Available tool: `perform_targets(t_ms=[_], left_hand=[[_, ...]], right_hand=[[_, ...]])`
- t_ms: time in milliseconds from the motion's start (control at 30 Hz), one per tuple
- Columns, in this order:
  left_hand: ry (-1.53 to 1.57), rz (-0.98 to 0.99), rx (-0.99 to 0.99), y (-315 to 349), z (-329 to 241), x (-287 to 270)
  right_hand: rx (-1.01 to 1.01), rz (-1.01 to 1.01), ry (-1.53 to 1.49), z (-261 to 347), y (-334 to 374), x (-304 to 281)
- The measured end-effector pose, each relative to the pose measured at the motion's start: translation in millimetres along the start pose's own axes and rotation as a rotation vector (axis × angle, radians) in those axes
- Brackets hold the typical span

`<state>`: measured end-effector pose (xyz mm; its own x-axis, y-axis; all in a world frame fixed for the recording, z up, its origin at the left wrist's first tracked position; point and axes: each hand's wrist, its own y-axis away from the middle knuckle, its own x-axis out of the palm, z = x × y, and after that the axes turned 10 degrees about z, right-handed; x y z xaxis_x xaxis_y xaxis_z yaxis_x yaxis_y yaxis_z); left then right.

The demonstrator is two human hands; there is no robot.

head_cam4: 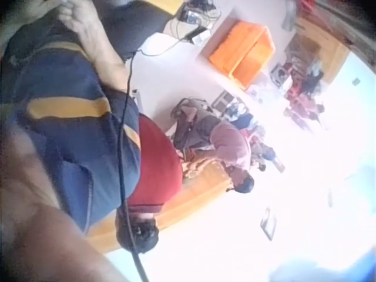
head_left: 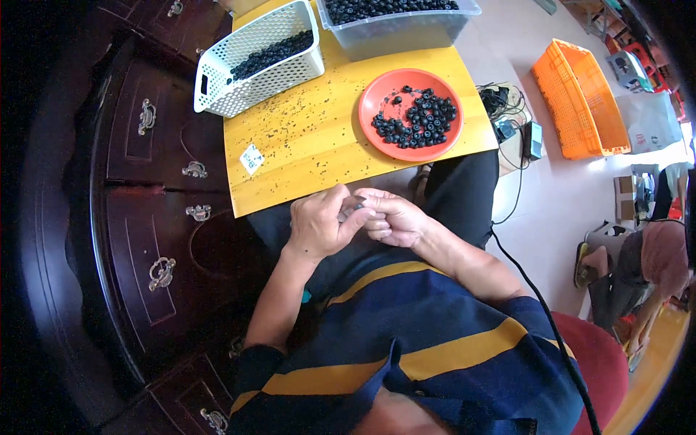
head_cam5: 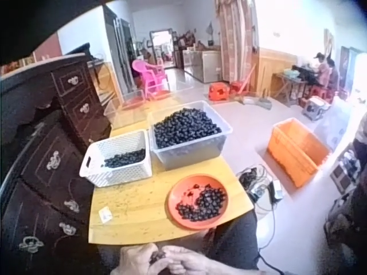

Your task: The person sorts berries by hand, transferring them from a plate into a plastic container.

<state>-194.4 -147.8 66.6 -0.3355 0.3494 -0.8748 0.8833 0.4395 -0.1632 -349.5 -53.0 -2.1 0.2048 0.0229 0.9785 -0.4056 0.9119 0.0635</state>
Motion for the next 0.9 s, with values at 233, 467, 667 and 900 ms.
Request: perform_targets(t_ms=[233, 467, 667, 900], left_hand=[[0.025, 0.012, -0.014, -3.1, 6.0, 8.9], [0.03, -0.029, -0.023, -0.4, 12.2, 19.5], [0.077, -0.055, -0.04, 0.7, 13.2, 23.4], [0.934, 0.11, -0.311, 3.1, 16.1, 2.6]], right_hand=[[-0.036, 0.038, -0.187, -5.4, -3.4, -13.6], [-0.048, -0.016, -0.166, -5.2, -5.9, -6.1], [-0.058, -0.103, -0.099, -0.1, -6.9, 5.9], [-0.026, -0.062, -0.181, 5.0, -10.1, -1.8]])
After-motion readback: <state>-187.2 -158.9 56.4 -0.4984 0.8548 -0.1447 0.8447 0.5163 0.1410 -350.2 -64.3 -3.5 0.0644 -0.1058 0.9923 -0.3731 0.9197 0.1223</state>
